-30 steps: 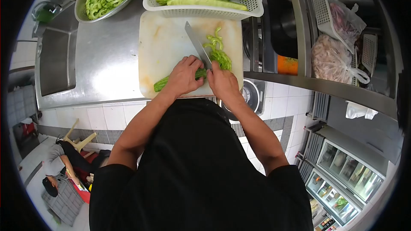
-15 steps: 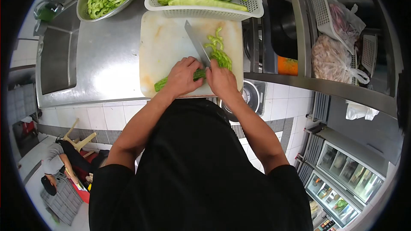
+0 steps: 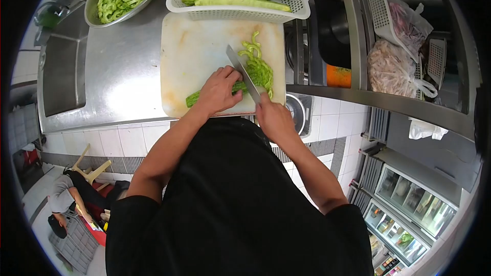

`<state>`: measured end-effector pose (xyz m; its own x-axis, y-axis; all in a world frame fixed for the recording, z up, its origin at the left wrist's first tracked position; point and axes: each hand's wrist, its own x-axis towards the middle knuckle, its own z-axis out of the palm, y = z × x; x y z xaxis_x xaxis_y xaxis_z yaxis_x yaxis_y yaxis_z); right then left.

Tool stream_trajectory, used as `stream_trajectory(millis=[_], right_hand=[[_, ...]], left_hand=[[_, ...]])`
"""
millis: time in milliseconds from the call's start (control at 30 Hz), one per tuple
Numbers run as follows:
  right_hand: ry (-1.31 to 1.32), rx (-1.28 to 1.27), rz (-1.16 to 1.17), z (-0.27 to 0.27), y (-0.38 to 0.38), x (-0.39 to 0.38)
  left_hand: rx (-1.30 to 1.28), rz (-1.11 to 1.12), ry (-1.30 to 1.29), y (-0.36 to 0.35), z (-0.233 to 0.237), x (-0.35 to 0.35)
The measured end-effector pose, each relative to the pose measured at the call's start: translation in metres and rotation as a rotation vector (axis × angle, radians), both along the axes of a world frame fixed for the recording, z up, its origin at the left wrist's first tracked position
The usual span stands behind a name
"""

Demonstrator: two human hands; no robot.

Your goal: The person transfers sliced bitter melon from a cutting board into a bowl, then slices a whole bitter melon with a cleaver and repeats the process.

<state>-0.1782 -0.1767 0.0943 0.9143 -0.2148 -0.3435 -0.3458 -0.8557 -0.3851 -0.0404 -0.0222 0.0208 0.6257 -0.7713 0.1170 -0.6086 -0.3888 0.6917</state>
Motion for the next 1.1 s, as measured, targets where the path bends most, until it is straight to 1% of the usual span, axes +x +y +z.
stream_trajectory(millis=[33, 67, 100, 200, 300, 367, 400, 467, 500, 567, 633, 667, 767, 900, 967, 1000, 1067, 1100], right_hand=[[-0.049, -0.021, 0.001, -0.026, 0.002, 0.012], [-0.099, -0.041, 0.0, -0.04, 0.003, 0.024], [-0.104, -0.039, 0.003, -0.04, 0.001, 0.037], [-0.134, 0.031, 0.003, -0.017, 0.001, 0.052], [-0.123, 0.06, 0.032, 0.019, -0.007, 0.02], [0.023, 0.082, 0.0, 0.038, -0.01, -0.006], [0.023, 0.082, 0.003, 0.036, -0.008, -0.006], [0.036, 0.015, 0.007, 0.023, -0.001, -0.009], [0.037, 0.015, 0.004, 0.005, 0.002, -0.004], [-0.102, -0.006, -0.007, -0.037, 0.005, 0.023], [-0.152, 0.013, -0.012, -0.038, 0.006, 0.053], [-0.191, 0.031, -0.022, -0.035, 0.008, 0.059], [-0.166, 0.034, -0.048, -0.02, -0.001, 0.058], [-0.123, 0.048, -0.003, 0.021, -0.014, 0.019], [0.011, 0.069, 0.04, 0.045, -0.014, -0.001], [0.011, 0.067, 0.04, 0.048, -0.012, -0.01], [0.058, -0.021, 0.032, 0.052, -0.009, -0.02], [0.06, -0.021, 0.032, 0.045, -0.008, -0.019]], left_hand=[[0.014, 0.008, 0.012, 0.0, 0.0, -0.001], [0.016, 0.009, 0.009, 0.0, -0.002, -0.001], [-0.006, 0.006, -0.005, -0.001, -0.005, 0.0], [-0.022, 0.008, -0.014, 0.001, -0.005, -0.001], [-0.023, 0.022, -0.014, 0.0, -0.004, 0.0], [-0.021, 0.022, -0.015, 0.001, -0.005, 0.0], [-0.022, 0.019, -0.019, 0.001, -0.006, 0.0], [-0.024, 0.011, -0.019, 0.001, -0.007, -0.001], [-0.024, 0.026, -0.019, 0.0, -0.008, -0.001], [-0.02, 0.037, -0.025, 0.0, -0.009, -0.002], [-0.05, 0.028, -0.013, -0.001, -0.008, -0.003], [-0.047, 0.029, -0.012, 0.003, -0.007, -0.005], [-0.05, 0.028, -0.048, 0.008, 0.004, -0.003], [-0.012, 0.017, -0.04, 0.012, 0.003, -0.003], [0.004, 0.005, -0.042, 0.005, -0.001, -0.002], [-0.02, 0.0, -0.048, 0.003, -0.002, 0.0], [-0.044, -0.004, -0.051, 0.002, -0.004, 0.0], [-0.028, 0.002, -0.04, 0.001, -0.004, 0.0]])
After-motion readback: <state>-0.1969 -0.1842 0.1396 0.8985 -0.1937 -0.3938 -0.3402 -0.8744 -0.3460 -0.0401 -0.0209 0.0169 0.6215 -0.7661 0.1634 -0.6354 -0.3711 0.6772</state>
